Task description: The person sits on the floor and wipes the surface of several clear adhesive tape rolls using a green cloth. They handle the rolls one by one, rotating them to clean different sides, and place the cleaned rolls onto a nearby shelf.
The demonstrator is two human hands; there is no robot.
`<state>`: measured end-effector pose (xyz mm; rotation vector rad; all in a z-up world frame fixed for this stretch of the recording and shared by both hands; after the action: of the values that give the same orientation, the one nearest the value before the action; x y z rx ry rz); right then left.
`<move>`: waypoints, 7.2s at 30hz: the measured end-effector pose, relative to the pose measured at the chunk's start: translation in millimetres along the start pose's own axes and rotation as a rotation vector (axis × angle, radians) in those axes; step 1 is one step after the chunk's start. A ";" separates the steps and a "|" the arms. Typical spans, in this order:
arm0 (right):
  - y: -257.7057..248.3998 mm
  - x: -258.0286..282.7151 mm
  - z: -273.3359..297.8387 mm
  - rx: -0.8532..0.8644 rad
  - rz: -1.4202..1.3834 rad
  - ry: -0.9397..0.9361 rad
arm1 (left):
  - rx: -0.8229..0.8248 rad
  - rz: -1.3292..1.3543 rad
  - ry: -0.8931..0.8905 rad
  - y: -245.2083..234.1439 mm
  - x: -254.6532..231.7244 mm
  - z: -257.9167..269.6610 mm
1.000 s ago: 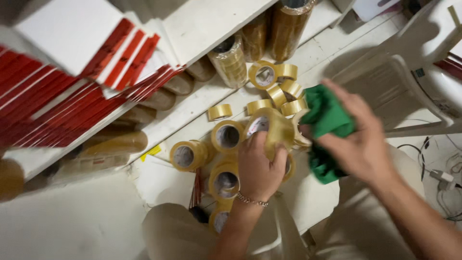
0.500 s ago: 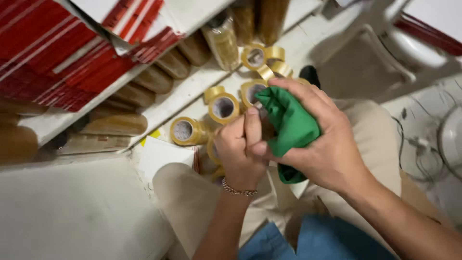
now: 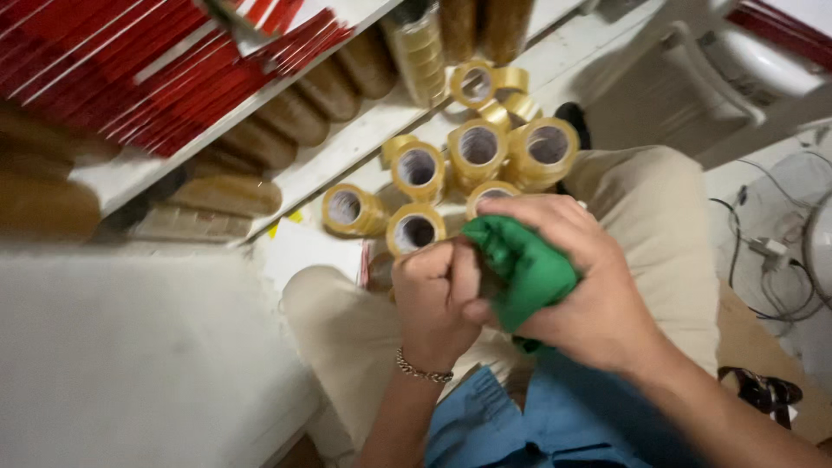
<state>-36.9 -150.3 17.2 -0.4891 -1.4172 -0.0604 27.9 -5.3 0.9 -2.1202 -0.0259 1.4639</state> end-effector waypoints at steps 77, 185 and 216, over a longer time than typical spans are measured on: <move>-1.0 18.1 -80.7 0.161 0.034 -0.104 | -0.400 0.169 -0.135 -4.1 16.7 -45.4; -39.5 54.8 -141.0 0.290 0.157 -0.221 | 0.193 0.174 -0.499 -58.2 -43.3 -130.8; -27.6 105.3 -129.9 0.299 0.180 -0.216 | -0.334 -0.025 -0.102 -26.3 -35.6 -118.8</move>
<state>92.7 -196.0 116.4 -0.3795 -1.5546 0.3540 124.1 -45.5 72.9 -2.2893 -0.3576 1.6451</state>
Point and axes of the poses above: each hand's wrist, its own z-axis away from the middle knuckle, its own y-axis out of the palm, x = y × z, the point moved 3 cm from there along -z, towards the middle knuckle, and after that the axes turned 2 degrees about y, right-handed, at the moved point
